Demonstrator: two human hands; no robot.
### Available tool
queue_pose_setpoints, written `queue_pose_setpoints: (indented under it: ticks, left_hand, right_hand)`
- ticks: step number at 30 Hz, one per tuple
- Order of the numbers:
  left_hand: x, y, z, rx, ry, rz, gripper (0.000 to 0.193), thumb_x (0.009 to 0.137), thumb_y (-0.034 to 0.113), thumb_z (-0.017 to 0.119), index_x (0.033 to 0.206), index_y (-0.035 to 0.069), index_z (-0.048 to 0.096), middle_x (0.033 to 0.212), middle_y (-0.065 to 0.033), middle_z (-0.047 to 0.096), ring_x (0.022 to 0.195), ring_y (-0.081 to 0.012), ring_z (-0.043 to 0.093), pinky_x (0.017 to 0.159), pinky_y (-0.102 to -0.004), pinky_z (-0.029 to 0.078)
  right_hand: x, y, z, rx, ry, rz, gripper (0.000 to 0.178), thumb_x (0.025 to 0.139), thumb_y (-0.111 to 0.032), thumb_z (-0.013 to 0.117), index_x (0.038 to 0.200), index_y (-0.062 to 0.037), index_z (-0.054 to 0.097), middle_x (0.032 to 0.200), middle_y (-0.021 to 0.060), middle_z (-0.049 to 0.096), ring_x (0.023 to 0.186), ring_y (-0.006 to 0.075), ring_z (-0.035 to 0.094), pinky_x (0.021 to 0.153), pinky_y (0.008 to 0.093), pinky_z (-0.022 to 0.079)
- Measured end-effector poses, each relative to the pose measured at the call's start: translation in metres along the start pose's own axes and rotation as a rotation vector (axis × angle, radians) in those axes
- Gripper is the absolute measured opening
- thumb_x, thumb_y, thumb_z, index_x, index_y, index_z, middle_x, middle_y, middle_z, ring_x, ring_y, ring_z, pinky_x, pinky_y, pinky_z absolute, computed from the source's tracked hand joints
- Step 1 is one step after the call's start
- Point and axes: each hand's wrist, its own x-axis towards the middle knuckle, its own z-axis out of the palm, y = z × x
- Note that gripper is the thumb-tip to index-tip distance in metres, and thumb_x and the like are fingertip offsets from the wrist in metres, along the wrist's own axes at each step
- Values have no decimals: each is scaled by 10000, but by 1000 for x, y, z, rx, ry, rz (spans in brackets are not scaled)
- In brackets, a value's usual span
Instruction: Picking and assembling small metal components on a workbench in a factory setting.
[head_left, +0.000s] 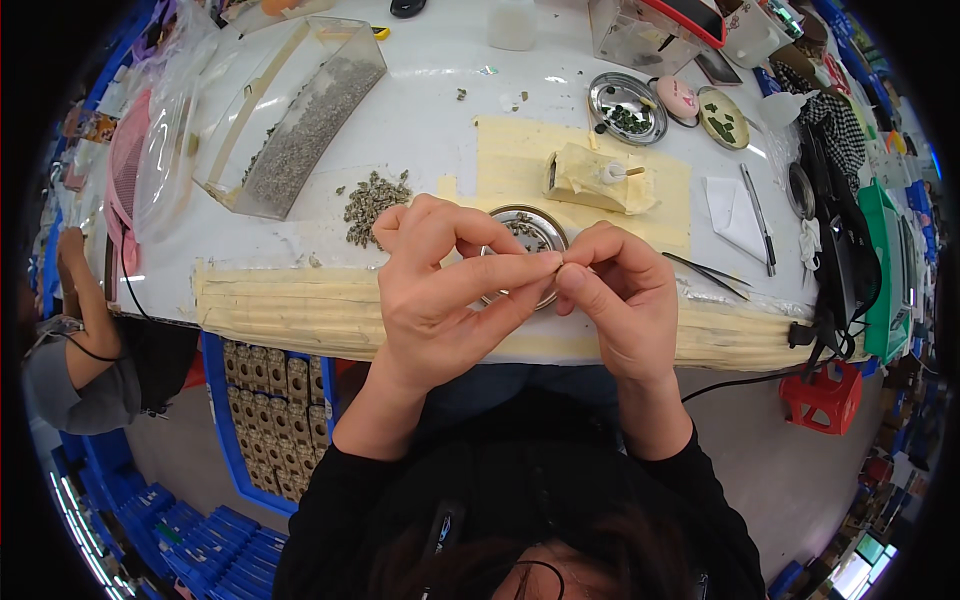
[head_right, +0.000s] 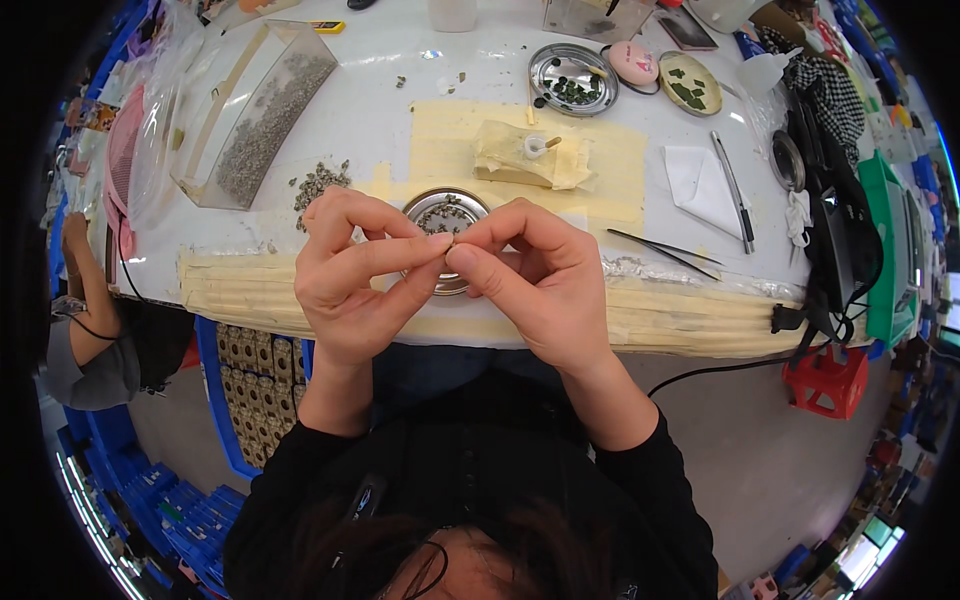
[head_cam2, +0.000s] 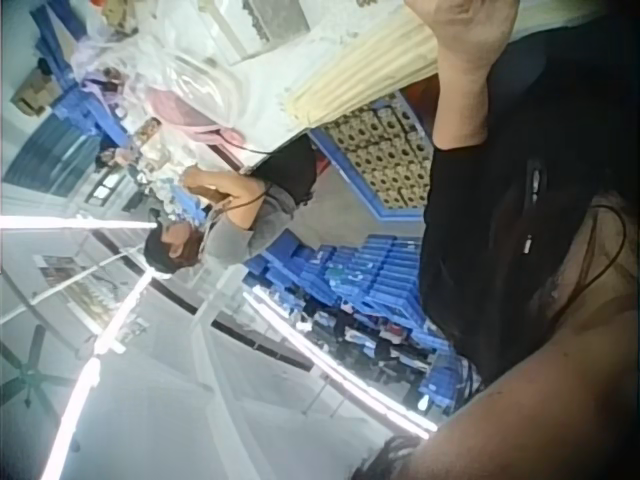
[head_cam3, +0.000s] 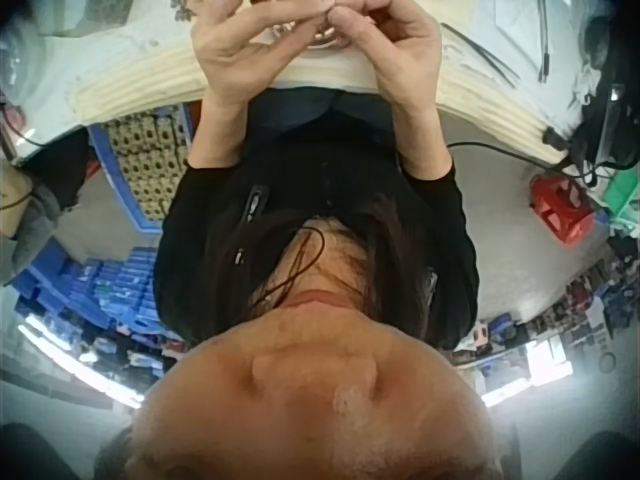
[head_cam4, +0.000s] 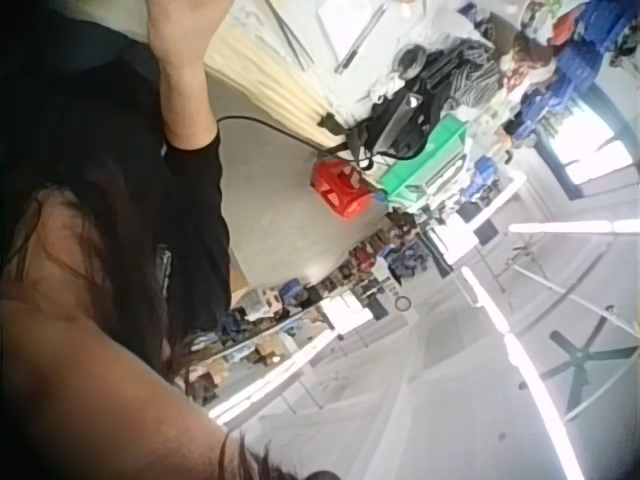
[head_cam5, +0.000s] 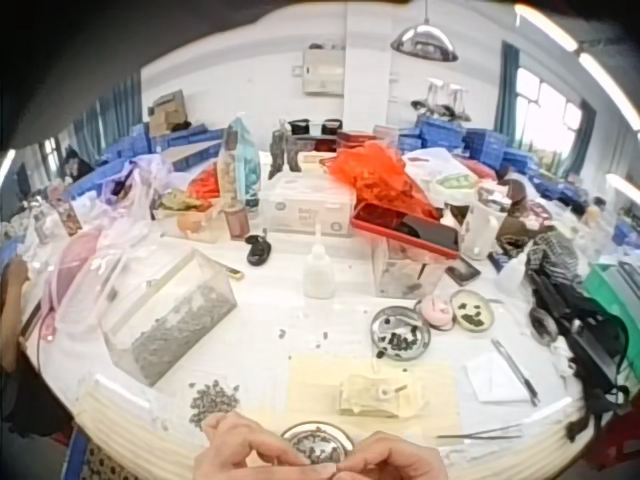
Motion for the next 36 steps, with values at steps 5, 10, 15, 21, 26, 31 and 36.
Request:
queue_pose_setpoints:
  ticks: [5,10,15,21,26,31,36]
  left_hand:
    - [-1,-2,3,63,15,-3,270,644,102,814,901,175,772,835,59,618,739,-118,500,775,-314,273]
    - [1,-1,5,56,14,-12,249,651,95,808,885,167,766,828,54,615,734,-118,502,777,-314,269]
    - [1,0,4,3,63,-87,229,672,58,803,883,137,763,827,38,624,757,-122,530,766,-301,299]
    - [-2,-4,5,-111,209,-259,201,715,10,794,901,75,759,826,-13,631,802,-145,561,768,-291,364]
    - [-1,-2,5,-135,239,-283,186,738,6,791,912,63,757,832,-26,629,808,-150,554,743,-287,391]
    - [-3,-3,4,-133,239,-279,163,775,-11,769,930,31,743,856,-32,619,813,-133,521,724,-265,392]
    - [-5,-4,1,-136,214,-254,162,806,-56,731,963,-18,718,893,-41,602,827,-109,493,753,-237,369]
  right_hand:
    - [2,-3,4,-785,90,-552,169,779,70,746,929,5,699,824,77,651,701,144,627,614,256,501]
    - [2,1,5,-723,72,-512,162,799,75,724,949,18,694,874,97,689,723,140,651,635,258,517]
    - [0,-7,3,-345,149,-180,99,901,28,660,994,62,666,892,78,705,784,95,667,715,226,537]
    - [1,-15,-16,-763,202,-399,73,846,28,711,912,8,688,821,53,678,644,91,595,595,222,473]
    - [-5,-11,-15,-1067,82,-366,133,757,16,754,857,-48,694,768,42,605,672,189,554,584,298,440]
    - [-3,-11,-7,-1230,-11,-395,130,746,-22,763,836,-57,677,755,47,557,698,245,522,606,358,435]
    - [4,-21,-1,-1323,-91,-366,118,755,-37,736,839,-61,657,770,48,552,731,253,526,633,366,448]
